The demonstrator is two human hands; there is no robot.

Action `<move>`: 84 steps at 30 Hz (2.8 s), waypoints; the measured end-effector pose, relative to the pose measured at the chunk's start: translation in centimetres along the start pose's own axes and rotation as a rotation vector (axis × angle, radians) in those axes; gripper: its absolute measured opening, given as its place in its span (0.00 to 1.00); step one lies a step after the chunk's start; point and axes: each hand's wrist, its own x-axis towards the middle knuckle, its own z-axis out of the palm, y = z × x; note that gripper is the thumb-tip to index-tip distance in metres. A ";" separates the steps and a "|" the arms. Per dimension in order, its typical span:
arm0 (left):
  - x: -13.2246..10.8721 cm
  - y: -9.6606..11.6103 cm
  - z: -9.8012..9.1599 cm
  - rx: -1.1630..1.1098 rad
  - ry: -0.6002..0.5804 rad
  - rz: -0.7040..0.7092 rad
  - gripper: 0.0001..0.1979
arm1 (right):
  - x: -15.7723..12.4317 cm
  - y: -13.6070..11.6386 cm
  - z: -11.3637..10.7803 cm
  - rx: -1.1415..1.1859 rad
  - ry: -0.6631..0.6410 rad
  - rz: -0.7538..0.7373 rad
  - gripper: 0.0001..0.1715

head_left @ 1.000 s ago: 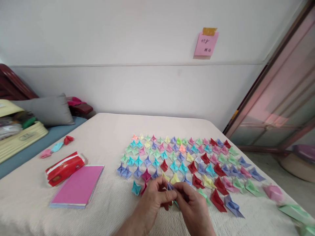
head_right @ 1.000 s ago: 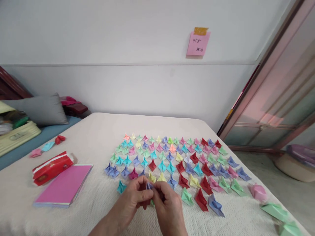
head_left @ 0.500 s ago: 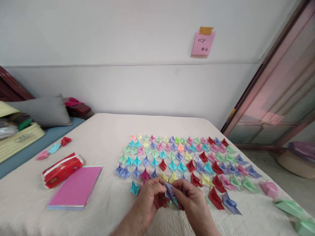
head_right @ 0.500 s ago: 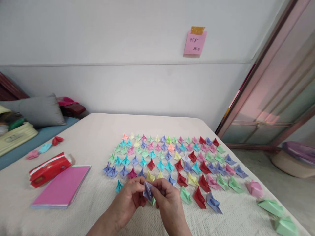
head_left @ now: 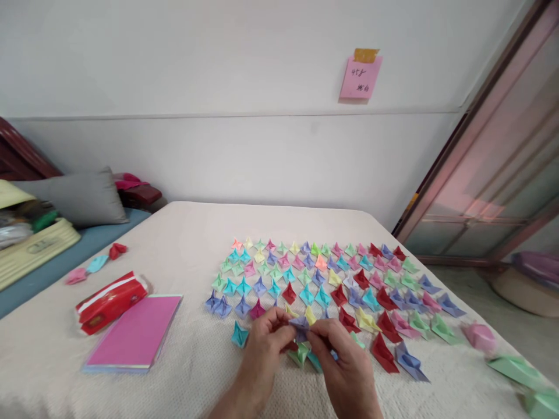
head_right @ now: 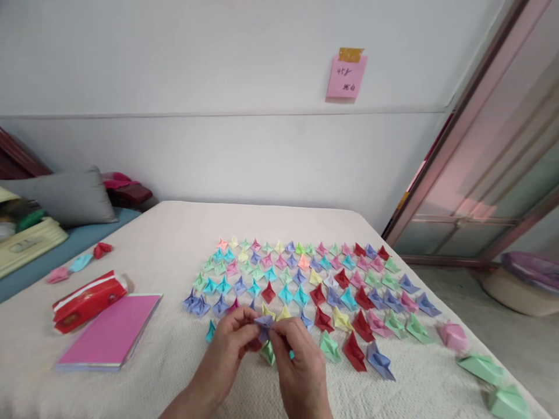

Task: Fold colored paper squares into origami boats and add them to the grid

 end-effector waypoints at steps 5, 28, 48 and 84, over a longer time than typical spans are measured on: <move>0.0 0.2 -0.7 0.326 0.002 0.274 0.08 | 0.1 0.4 -0.5 -0.014 -0.058 -0.039 0.09; 0.2 0.6 -0.9 -0.463 -0.040 0.106 0.05 | -0.3 -0.3 -1.1 0.335 -0.022 0.133 0.10; 0.1 1.0 -0.8 0.082 0.045 0.089 0.08 | -0.1 -0.1 -0.7 -0.028 -0.054 -0.199 0.11; 1.1 1.0 -2.0 0.521 0.026 0.194 0.02 | -0.5 0.8 0.8 -0.227 -0.129 -0.345 0.13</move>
